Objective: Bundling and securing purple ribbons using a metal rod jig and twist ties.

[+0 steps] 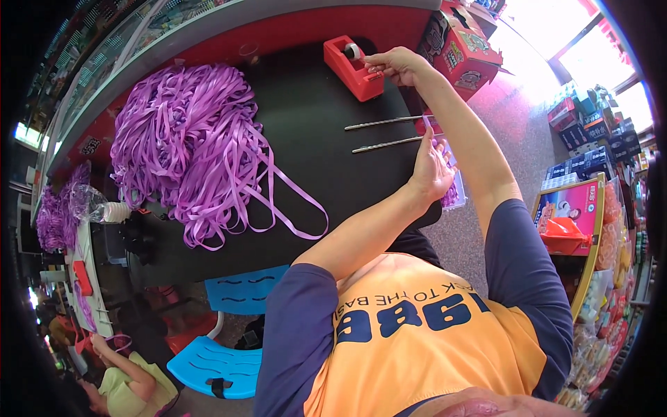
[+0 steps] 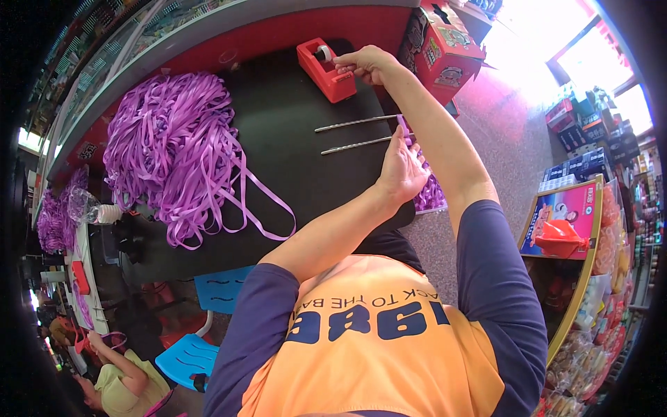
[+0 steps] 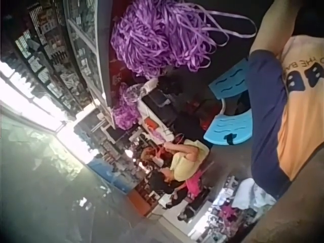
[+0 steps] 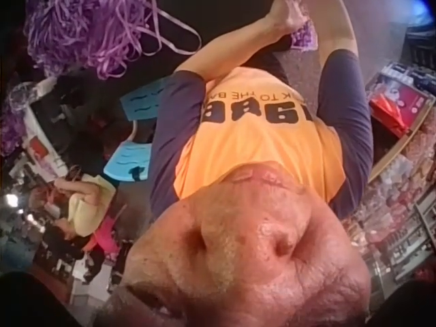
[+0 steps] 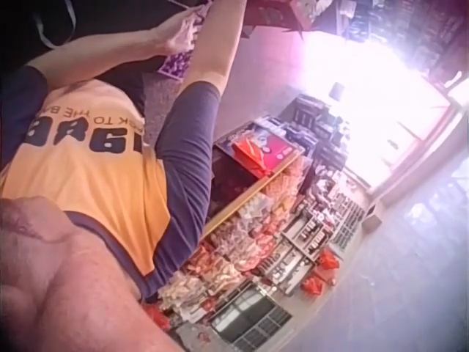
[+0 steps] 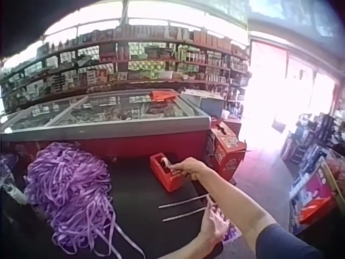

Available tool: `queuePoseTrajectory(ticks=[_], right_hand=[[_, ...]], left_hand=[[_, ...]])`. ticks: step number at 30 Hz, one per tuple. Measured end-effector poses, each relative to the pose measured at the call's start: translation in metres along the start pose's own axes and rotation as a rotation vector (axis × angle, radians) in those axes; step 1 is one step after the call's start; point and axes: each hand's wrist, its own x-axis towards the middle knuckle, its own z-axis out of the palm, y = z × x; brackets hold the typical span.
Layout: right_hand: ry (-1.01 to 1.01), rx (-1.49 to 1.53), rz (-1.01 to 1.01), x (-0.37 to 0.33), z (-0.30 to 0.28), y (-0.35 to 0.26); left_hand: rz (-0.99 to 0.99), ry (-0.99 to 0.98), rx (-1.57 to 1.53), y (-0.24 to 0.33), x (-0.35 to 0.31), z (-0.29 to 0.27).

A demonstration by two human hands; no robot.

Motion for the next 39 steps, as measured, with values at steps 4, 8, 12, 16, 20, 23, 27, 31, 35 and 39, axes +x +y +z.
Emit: queuePoseTrajectory(ticks=[4, 8, 12, 16, 20, 23, 27, 31, 35, 39], right_hand=[[0.052, -0.053, -0.040, -0.006, 0.009, -0.002], [0.034, -0.030, -0.132, -0.018, 0.007, -0.011], [-0.009, -0.048, -0.156, -0.033, 0.003, -0.012], [-0.095, 0.029, -0.152, -0.048, -0.008, 0.007], [-0.083, 0.115, -0.106, -0.053, -0.006, 0.025], [-0.076, 0.103, -0.088, -0.047, -0.006, 0.036], [0.003, 0.056, -0.143, -0.040, -0.001, 0.046], [0.110, -0.035, -0.224, -0.037, 0.004, 0.048], [0.249, -0.433, -0.385, -0.039, 0.010, 0.044], [0.242, -0.729, -0.506, -0.053, 0.007, 0.041]], left_hand=[[0.016, -0.024, 0.004, 0.002, -0.002, -0.003], [0.004, -0.012, -0.020, 0.000, -0.001, -0.004], [0.005, 0.021, -0.038, 0.000, 0.000, -0.006], [-0.006, 0.040, -0.018, -0.001, 0.002, -0.006], [-0.001, -0.033, -0.008, 0.001, 0.001, -0.010], [-0.008, -0.055, -0.002, 0.001, 0.001, -0.009], [0.006, -0.127, 0.045, 0.004, -0.002, -0.008], [0.014, -0.103, 0.068, 0.006, -0.006, -0.002], [-0.003, -0.108, 0.049, 0.006, -0.003, -0.006], [0.008, -0.132, -0.015, 0.002, -0.003, -0.008]])
